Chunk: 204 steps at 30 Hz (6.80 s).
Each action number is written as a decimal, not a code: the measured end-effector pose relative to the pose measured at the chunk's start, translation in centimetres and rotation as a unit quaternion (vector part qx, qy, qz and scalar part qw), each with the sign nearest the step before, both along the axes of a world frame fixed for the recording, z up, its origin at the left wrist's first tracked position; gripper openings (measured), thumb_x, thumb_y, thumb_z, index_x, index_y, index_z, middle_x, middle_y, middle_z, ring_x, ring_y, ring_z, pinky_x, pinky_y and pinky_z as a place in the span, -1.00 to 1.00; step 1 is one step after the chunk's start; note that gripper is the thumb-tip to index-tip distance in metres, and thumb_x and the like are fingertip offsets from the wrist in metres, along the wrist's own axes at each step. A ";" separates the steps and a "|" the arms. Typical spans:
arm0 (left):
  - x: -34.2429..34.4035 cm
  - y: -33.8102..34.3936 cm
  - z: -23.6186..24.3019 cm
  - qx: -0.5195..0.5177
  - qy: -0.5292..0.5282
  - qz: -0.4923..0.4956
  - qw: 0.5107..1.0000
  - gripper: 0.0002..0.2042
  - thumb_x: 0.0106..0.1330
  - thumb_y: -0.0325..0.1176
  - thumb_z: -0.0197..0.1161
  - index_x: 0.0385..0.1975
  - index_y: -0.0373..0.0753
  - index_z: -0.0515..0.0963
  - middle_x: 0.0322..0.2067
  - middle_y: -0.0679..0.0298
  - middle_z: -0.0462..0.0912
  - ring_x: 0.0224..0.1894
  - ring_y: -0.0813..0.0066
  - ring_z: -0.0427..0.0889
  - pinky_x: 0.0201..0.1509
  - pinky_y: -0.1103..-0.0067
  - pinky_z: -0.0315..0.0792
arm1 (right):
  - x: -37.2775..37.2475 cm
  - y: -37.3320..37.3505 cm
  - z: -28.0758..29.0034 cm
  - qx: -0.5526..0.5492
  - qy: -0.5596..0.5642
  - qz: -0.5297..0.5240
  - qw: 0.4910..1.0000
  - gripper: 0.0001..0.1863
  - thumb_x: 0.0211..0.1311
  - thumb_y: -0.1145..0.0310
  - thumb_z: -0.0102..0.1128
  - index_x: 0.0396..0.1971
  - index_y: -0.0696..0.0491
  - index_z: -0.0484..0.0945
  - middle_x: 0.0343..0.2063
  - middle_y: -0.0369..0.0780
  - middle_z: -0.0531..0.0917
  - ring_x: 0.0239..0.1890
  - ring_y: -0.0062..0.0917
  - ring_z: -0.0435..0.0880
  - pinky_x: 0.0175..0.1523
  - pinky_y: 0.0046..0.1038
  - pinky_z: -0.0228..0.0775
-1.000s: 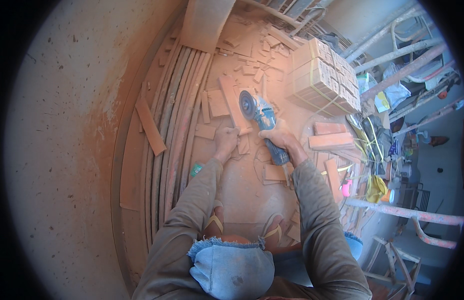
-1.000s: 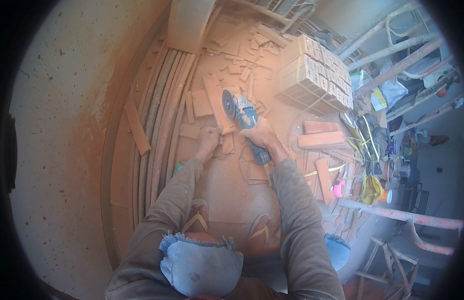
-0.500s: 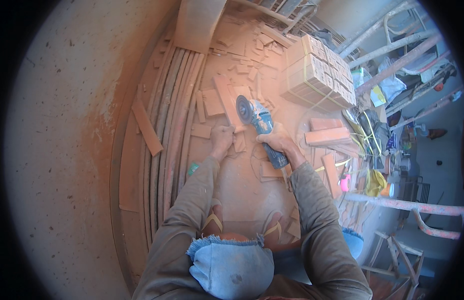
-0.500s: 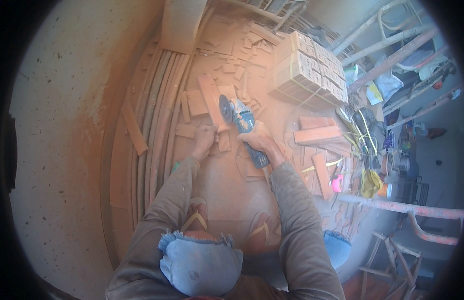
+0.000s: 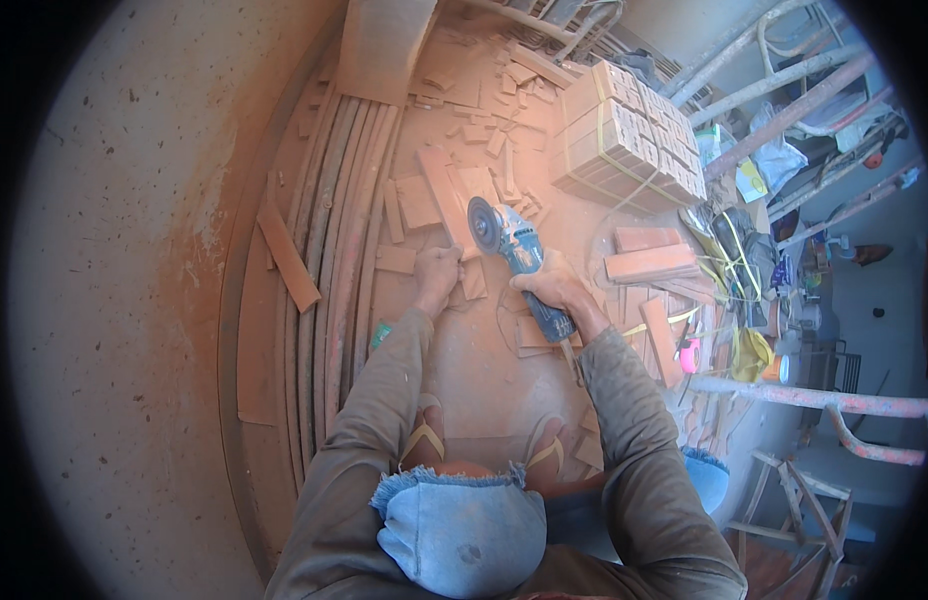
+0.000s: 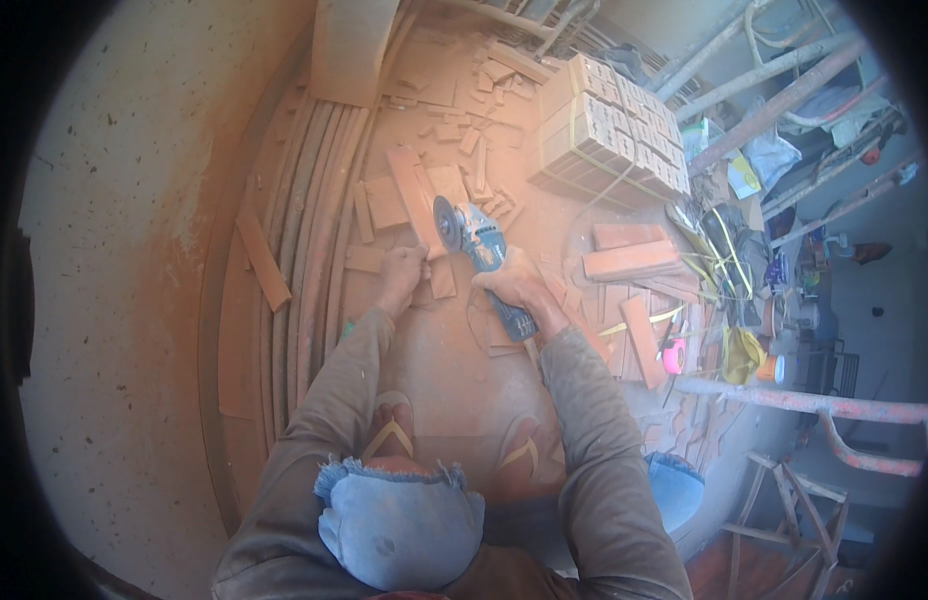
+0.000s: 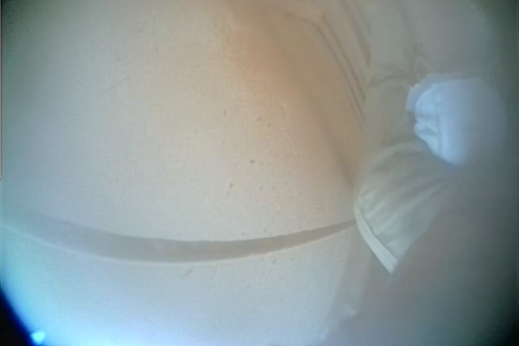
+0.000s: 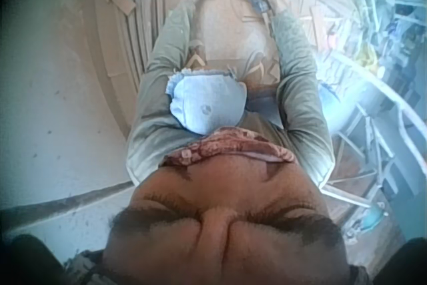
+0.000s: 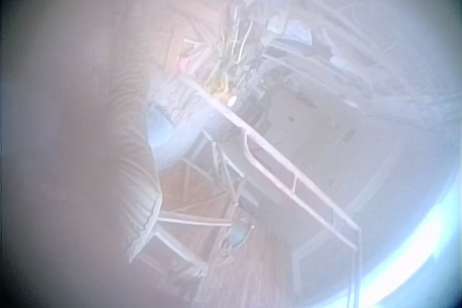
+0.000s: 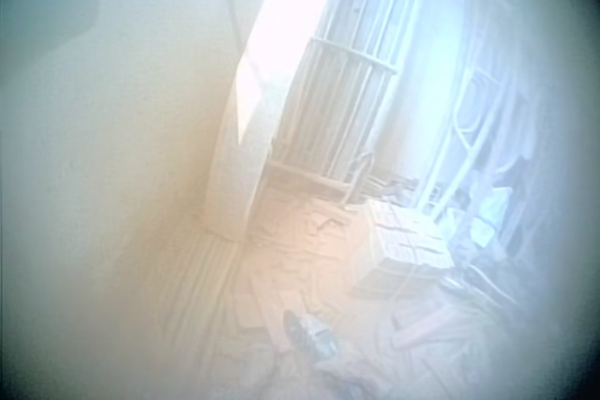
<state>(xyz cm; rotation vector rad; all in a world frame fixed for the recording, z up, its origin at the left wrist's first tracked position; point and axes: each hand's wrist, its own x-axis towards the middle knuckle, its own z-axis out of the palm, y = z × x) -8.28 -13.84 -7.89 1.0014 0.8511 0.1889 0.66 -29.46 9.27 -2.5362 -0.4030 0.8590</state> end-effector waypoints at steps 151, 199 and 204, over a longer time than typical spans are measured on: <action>0.3 -0.5 1.5 0.012 0.041 -0.005 0.999 -0.73 0.34 -0.27 0.38 -0.42 -0.42 0.67 -0.50 0.21 0.71 -0.50 0.54 0.64 -0.40 0.55 0.53 | 5.5 4.4 -3.1 0.048 -0.025 0.029 0.998 -0.42 -0.17 0.20 0.48 -0.15 0.31 0.64 -0.29 0.03 0.75 -0.20 -0.22 0.77 -0.09 -0.24 0.58; 0.2 -0.3 1.2 0.011 0.025 0.003 1.000 -0.68 0.32 -0.23 0.37 -0.50 -0.42 0.67 -0.60 0.25 0.66 -0.57 0.56 0.60 -0.46 0.55 0.46 | 2.0 2.7 -0.4 -0.013 -0.025 0.025 0.999 -0.47 -0.13 0.20 0.52 -0.18 0.28 0.67 -0.29 0.01 0.75 -0.22 -0.26 0.76 -0.08 -0.27 0.57; 0.1 -0.4 2.0 0.034 0.047 0.003 0.998 -0.69 0.30 -0.22 0.37 -0.47 -0.42 0.70 -0.59 0.22 0.69 -0.56 0.54 0.62 -0.43 0.53 0.47 | 1.9 1.0 -1.9 -0.006 -0.030 0.017 0.999 -0.44 -0.15 0.16 0.51 -0.19 0.27 0.67 -0.28 0.04 0.75 -0.20 -0.19 0.77 -0.08 -0.25 0.57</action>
